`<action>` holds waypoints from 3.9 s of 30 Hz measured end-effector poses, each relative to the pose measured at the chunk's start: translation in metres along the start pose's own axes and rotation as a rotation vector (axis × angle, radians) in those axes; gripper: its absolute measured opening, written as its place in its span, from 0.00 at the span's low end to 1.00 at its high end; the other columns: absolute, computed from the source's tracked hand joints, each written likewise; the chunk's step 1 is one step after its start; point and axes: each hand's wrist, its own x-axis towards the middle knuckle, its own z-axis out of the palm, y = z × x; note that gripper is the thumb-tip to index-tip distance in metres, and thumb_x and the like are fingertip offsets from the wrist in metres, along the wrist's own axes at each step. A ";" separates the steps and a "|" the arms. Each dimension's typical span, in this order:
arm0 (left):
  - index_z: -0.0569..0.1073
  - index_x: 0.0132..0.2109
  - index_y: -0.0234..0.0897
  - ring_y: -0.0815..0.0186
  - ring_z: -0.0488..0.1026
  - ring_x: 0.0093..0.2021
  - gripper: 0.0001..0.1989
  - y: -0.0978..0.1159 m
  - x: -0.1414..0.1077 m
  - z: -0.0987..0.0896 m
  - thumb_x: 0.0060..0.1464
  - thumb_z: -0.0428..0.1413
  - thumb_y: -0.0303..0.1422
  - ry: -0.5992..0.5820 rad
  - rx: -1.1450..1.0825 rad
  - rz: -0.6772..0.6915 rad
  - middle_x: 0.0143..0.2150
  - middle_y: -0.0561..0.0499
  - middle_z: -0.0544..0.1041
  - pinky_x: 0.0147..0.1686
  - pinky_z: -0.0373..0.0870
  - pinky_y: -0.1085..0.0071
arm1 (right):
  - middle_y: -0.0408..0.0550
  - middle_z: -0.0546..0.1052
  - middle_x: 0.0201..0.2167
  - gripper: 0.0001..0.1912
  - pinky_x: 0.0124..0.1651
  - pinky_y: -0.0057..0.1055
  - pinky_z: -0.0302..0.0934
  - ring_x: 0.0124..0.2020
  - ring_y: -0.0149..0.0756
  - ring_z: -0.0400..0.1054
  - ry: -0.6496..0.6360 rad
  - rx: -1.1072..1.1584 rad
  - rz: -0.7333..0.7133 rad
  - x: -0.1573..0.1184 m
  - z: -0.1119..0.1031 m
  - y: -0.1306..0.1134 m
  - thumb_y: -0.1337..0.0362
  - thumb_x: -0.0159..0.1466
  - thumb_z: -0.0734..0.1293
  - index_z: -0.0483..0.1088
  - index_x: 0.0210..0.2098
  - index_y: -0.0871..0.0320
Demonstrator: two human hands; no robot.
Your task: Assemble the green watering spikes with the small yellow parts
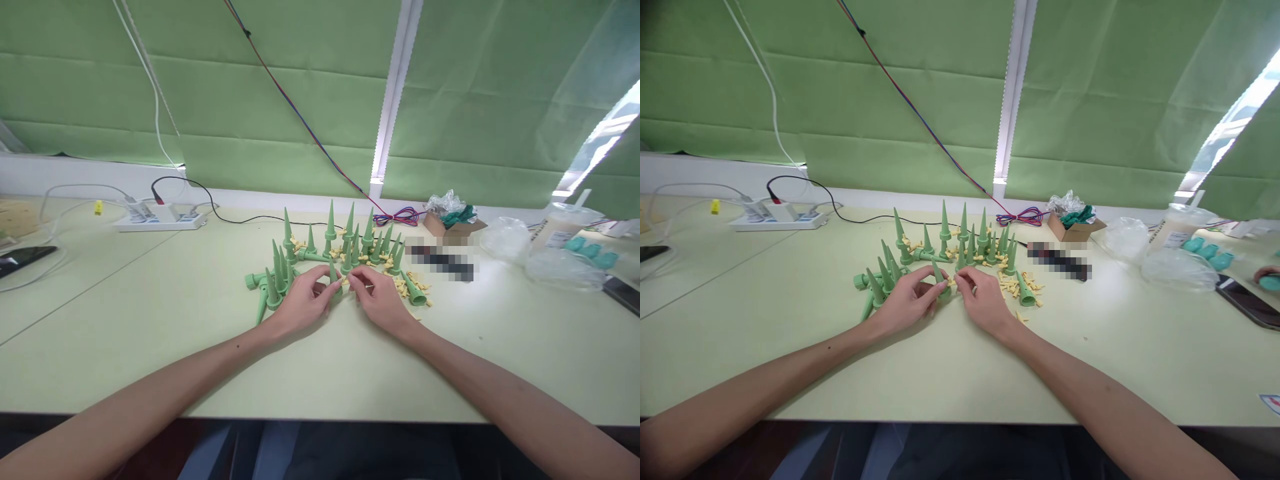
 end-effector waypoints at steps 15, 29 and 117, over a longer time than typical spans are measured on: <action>0.72 0.41 0.38 0.69 0.62 0.17 0.13 -0.001 0.000 0.001 0.61 0.51 0.43 0.038 0.082 0.006 0.15 0.58 0.65 0.20 0.59 0.75 | 0.44 0.74 0.27 0.13 0.28 0.29 0.59 0.25 0.33 0.66 -0.046 0.013 0.007 -0.001 0.001 0.000 0.57 0.69 0.59 0.71 0.35 0.56; 0.71 0.39 0.38 0.70 0.61 0.14 0.14 -0.002 0.000 0.001 0.60 0.53 0.44 0.028 -0.035 -0.074 0.13 0.58 0.64 0.16 0.58 0.76 | 0.45 0.75 0.29 0.12 0.29 0.29 0.59 0.28 0.34 0.66 -0.059 0.012 -0.018 -0.001 0.001 -0.001 0.59 0.69 0.59 0.71 0.36 0.56; 0.69 0.39 0.36 0.73 0.60 0.13 0.13 -0.002 0.001 -0.001 0.58 0.56 0.43 0.007 -0.144 -0.091 0.13 0.58 0.65 0.16 0.57 0.78 | 0.47 0.75 0.32 0.12 0.32 0.29 0.58 0.32 0.35 0.66 -0.149 -0.033 -0.012 0.004 -0.004 0.000 0.57 0.69 0.60 0.71 0.38 0.57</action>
